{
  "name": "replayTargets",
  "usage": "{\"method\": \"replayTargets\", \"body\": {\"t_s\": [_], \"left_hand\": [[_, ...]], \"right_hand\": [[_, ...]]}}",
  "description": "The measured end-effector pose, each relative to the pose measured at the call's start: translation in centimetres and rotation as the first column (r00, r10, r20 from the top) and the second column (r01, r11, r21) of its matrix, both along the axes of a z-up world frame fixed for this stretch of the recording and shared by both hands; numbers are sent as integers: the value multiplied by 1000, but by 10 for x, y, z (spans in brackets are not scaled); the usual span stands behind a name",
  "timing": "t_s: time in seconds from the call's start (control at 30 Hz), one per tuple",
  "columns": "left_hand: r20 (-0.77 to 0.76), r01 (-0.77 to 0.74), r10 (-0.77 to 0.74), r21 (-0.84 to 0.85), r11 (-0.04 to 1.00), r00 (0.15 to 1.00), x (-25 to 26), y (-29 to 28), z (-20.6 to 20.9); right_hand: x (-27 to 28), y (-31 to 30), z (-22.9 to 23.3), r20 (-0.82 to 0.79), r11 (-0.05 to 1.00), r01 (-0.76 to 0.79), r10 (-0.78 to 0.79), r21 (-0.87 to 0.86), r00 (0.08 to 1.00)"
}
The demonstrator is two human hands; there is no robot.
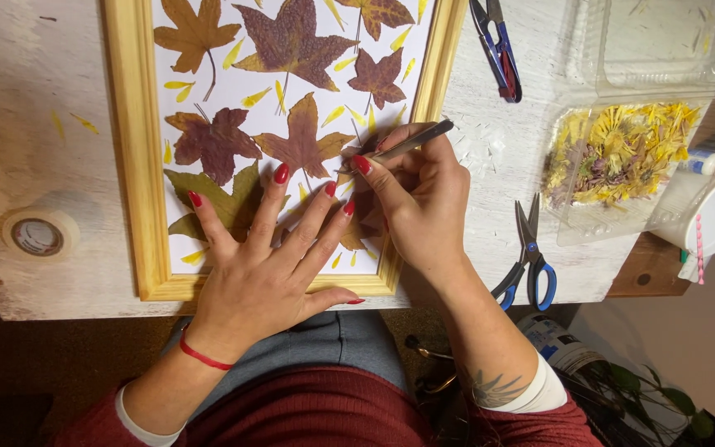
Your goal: The recorder is placing small leaf cutouts into a picture frame to create a decorative arrangement.
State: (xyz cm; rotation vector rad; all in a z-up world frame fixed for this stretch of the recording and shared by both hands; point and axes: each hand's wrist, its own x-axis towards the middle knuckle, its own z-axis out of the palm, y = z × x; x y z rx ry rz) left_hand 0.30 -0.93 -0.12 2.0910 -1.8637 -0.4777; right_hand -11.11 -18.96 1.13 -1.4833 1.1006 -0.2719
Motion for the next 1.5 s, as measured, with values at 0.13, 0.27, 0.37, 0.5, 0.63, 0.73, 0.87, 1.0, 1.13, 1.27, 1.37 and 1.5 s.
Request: {"method": "replayTargets", "body": {"t_s": [0.13,0.27,0.37,0.5,0.63,0.73,0.87,1.0,1.13,1.27,1.37,1.5], "left_hand": [[-9,-3,3,0,1000,1000,0,-1,0],[-6,-5,5,6,1000,1000,0,-1,0],[-14,-5,6,14,1000,1000,0,-1,-1],[-6,-9,9,19,1000,1000,-1,-1,-1],[-3,-15,15,20,1000,1000,-1,-1,0],[-2,-18,18,19,1000,1000,-1,-1,0],[-7,-20,21,16,1000,1000,-1,-1,-1],[-6,-18,18,17,1000,1000,-1,-1,-1],[-19,-14,15,15,1000,1000,0,-2,0],[-18,-9,9,17,1000,1000,0,-2,0],[-20,-9,9,19,1000,1000,1,-2,2],[-21,-7,7,10,1000,1000,1,-2,1]], "right_hand": [[1,0,1,5,1000,10,-10,10,1000],[1,0,1,-29,999,-6,5,-35,1000],[0,1,-2,-3,1000,11,-11,-15,1000],[-1,3,-2,12,997,-23,24,-72,1000],[0,5,-1,18,991,-44,47,-124,999],[-1,5,-2,16,993,-33,35,-114,999],[-7,7,-9,81,983,-42,57,-176,995],[-10,8,-11,181,998,47,-38,-49,983],[-11,10,-11,38,967,-96,107,-236,993],[-7,10,-9,-45,902,-169,164,-397,985],[-8,9,-8,8,937,-126,136,-325,991],[-7,7,-7,89,982,-44,61,-185,994]]}}
